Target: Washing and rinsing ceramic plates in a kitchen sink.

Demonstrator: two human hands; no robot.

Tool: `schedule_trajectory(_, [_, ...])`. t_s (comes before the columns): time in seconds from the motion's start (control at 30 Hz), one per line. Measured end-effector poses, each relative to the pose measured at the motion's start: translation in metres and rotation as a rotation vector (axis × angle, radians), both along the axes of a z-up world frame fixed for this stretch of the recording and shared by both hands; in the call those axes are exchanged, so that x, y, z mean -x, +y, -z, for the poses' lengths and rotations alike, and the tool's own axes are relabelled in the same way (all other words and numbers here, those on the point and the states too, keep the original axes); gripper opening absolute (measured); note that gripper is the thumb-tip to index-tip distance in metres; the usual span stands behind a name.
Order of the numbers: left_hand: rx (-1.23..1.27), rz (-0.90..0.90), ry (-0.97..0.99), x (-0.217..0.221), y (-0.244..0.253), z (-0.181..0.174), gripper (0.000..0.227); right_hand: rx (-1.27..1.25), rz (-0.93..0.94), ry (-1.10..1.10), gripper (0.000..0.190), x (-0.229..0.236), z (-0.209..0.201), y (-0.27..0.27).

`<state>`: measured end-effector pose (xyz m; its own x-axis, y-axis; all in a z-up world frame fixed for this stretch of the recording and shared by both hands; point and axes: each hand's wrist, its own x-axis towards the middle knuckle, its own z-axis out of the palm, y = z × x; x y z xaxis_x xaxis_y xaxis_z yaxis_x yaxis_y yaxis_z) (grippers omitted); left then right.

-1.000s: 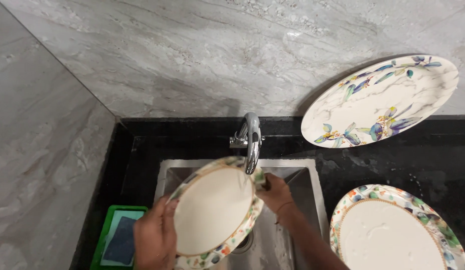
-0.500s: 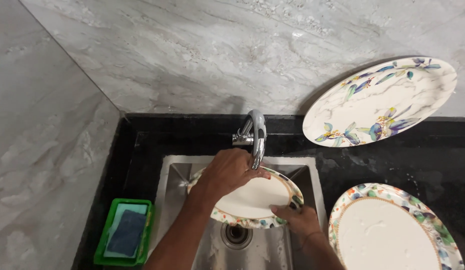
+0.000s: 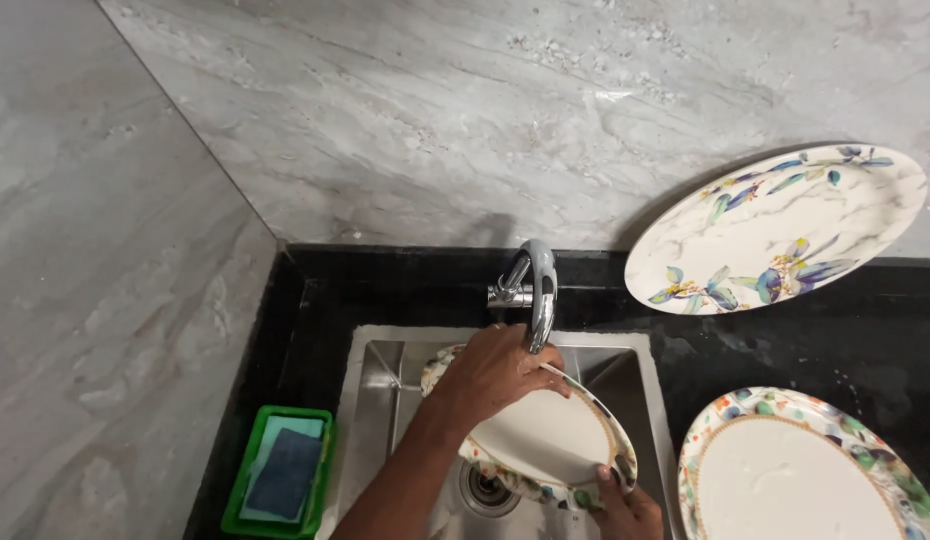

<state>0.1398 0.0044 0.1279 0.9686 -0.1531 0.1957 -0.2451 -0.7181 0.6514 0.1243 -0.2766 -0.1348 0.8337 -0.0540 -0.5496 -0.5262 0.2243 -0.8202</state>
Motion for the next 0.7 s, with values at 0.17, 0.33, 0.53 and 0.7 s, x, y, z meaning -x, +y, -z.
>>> schedule_trajectory(0.17, [0.191, -0.089, -0.169, 0.013, 0.019, 0.039, 0.031, 0.070, 0.030, -0.023, 0.045, 0.003, 0.012, -0.015])
schedule_trajectory(0.33, [0.422, -0.427, 0.265, 0.041, 0.048, 0.092, 0.032, 0.076, -0.058, 0.050, 0.053, -0.006, 0.067, -0.045])
schedule_trajectory(0.53, [0.726, -0.567, -0.072, 0.058, 0.053, 0.180, 0.021, -0.266, 0.012, 0.033, 0.075, 0.003, 0.132, -0.064])
schedule_trajectory(0.7, [0.358, -0.745, -0.138, 0.058, 0.036, 0.104, 0.018, 0.042, -0.156, -0.109, 0.061, -0.003, 0.062, -0.044])
